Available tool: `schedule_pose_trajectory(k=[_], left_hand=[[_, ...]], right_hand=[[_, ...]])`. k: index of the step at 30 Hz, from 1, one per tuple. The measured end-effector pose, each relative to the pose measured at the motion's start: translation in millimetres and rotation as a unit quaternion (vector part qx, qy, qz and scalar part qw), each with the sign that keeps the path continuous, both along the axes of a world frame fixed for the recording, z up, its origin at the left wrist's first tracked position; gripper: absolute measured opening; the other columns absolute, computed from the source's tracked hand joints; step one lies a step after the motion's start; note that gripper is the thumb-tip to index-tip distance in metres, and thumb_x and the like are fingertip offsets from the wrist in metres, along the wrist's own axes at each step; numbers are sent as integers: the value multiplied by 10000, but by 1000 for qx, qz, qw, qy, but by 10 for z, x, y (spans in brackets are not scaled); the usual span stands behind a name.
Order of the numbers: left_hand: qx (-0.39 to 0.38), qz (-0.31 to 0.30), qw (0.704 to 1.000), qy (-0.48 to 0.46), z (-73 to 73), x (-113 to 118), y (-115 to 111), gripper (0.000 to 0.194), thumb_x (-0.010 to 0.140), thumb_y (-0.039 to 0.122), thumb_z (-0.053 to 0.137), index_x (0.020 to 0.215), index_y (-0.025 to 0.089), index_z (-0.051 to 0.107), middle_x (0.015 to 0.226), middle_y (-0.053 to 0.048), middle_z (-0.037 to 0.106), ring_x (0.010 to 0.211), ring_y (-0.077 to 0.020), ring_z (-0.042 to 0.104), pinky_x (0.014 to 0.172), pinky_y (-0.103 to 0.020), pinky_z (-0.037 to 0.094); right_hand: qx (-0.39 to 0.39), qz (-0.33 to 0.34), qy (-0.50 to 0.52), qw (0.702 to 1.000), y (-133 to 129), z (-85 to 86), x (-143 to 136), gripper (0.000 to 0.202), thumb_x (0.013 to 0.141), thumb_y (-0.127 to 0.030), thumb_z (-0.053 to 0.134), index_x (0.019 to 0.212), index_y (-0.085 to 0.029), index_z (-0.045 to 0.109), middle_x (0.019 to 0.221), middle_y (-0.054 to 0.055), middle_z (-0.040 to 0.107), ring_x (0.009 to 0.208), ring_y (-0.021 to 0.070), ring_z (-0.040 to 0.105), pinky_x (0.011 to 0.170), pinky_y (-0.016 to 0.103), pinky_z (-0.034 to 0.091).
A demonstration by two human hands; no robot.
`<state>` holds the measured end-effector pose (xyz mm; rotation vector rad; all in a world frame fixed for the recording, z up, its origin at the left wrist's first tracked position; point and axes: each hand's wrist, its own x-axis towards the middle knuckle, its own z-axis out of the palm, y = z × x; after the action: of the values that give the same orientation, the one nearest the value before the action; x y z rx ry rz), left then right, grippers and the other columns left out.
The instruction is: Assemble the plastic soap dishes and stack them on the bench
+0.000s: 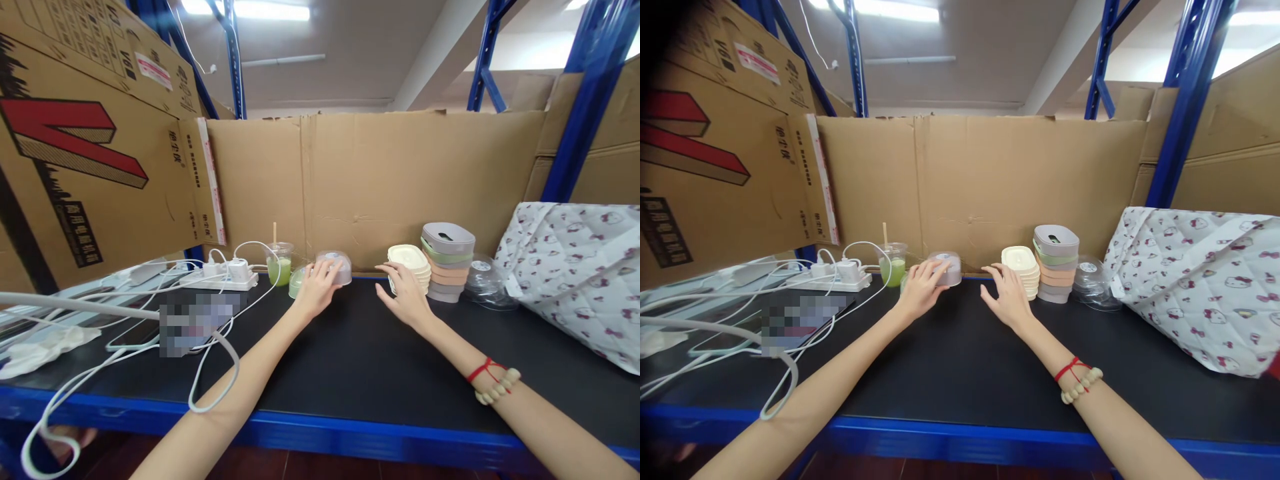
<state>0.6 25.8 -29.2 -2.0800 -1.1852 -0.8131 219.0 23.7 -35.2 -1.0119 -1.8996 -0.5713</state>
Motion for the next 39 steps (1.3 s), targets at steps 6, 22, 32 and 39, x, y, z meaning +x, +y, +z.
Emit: schedule_pose_trajectory(k=[6, 22, 32, 39], left_hand=[[-35, -79, 992, 88, -67, 101, -13, 450, 844, 239, 544, 1272, 132, 457, 1195, -149, 591, 1131, -250, 513, 909, -369, 381], [-136, -155, 978, 3, -124, 156, -49, 669, 695, 406, 681, 1270, 188, 418, 1285, -143, 512, 1195, -291, 479, 977, -435, 366], [-246, -24, 963, -111, -110, 181, -106, 1010, 543, 514, 741, 1349, 124, 275, 1388, -217, 416, 1296, -349, 374, 1048, -522, 272], [-287, -30, 952, -105, -116, 193, -100, 907, 595, 515, 708, 1321, 142, 312, 1238, -170, 581, 1170, -337, 523, 1014, -495, 317]], right_hand=[[-100, 60, -26, 993, -1, -115, -75, 376, 829, -329, 438, 1188, -232, 491, 1145, 113, 565, 1080, 254, 560, 924, 439, 464], [-246, 72, -52, 965, -63, -73, -89, 417, 841, -367, 449, 1229, -229, 516, 1248, 91, 564, 1105, 244, 578, 897, 415, 497], [-251, 95, -45, 962, -57, -64, -63, 385, 835, -367, 466, 1185, -226, 545, 1208, 83, 586, 1104, 217, 580, 907, 375, 492], [-250, 114, -27, 961, -53, -56, -48, 317, 833, -329, 461, 1117, -239, 570, 1147, 70, 617, 1011, 209, 616, 849, 381, 511]])
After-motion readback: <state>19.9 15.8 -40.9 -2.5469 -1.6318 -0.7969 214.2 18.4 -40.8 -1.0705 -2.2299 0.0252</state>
